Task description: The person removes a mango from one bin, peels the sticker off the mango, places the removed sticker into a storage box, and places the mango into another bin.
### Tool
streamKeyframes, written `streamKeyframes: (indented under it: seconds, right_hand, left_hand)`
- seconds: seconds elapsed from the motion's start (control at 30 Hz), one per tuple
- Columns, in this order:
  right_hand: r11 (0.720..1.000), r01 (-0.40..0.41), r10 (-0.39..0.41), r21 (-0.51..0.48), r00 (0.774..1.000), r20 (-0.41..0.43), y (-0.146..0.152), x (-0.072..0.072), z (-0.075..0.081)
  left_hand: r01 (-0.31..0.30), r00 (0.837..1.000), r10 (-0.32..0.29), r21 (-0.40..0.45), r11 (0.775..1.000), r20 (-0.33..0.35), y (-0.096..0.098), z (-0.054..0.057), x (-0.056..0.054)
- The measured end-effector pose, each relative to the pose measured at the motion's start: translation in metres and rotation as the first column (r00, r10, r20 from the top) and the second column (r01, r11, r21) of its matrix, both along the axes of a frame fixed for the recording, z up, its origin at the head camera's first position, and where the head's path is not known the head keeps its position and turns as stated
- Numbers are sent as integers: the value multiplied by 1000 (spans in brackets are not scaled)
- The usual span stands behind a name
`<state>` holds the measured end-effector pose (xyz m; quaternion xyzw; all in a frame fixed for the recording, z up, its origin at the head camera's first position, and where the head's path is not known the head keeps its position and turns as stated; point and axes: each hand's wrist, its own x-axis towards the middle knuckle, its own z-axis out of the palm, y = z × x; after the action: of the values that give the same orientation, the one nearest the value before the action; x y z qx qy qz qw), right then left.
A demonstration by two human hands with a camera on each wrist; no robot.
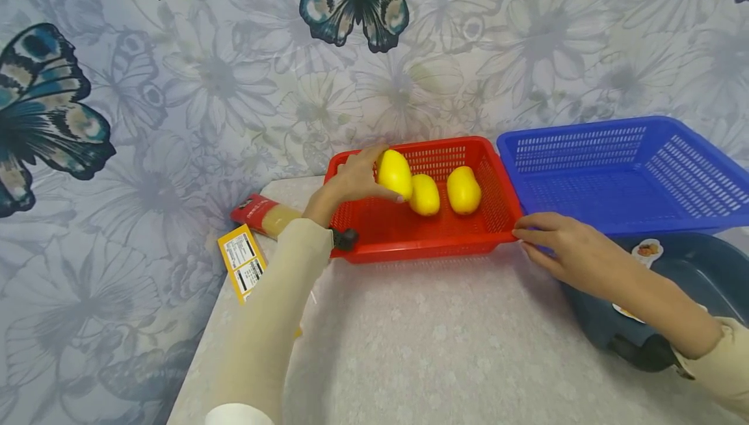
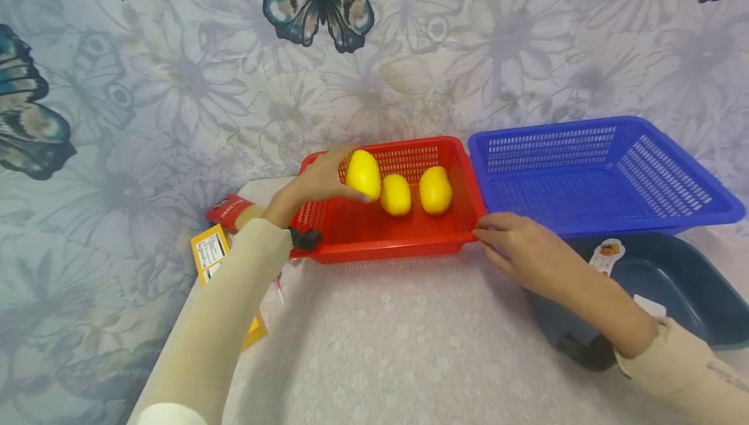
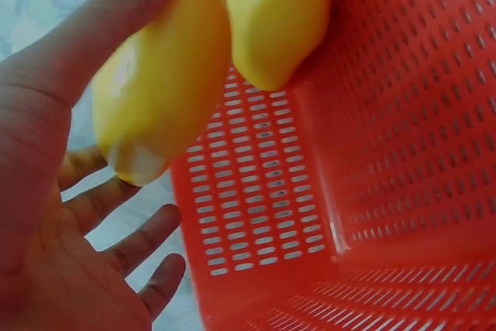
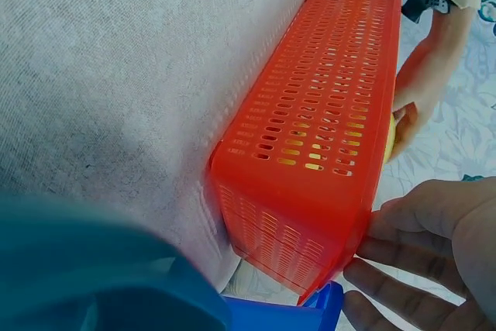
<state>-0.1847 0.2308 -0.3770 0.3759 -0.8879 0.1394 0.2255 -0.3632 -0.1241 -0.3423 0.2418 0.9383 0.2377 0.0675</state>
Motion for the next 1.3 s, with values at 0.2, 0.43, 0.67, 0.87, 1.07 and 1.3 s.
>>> streamKeyframes:
  seconds: [0.2, 0.43, 0.67, 0.87, 1.07, 1.3]
  right_hand:
    - [1000, 0, 0, 1, 1000, 22, -1, 1, 1]
    - [1000, 11, -11, 6, 1000, 29, 1, 3, 1]
    - [1000, 5, -5, -2, 1000, 23, 1, 1, -2]
    - [1000, 6, -6, -4, 999, 51, 0, 2, -1]
    - [1000, 23, -23, -8, 999, 49, -1, 2, 0]
    - [999, 23, -21, -36, 999, 45, -1, 1, -2]
  left_hand:
    - [-23, 997, 32, -110, 994, 74, 4, -9, -5]
    - [-37, 992, 57, -170, 985, 113, 7, -13, -11]
    - [-26, 988, 63, -249, 968, 141, 9, -23, -19]
    - [-16, 982, 67, -270, 963, 178, 9, -37, -22]
    - [-24, 973, 75, -226, 974, 219, 10, -42, -20]
    - [20, 962, 58, -283, 959, 266, 15, -38, -21]
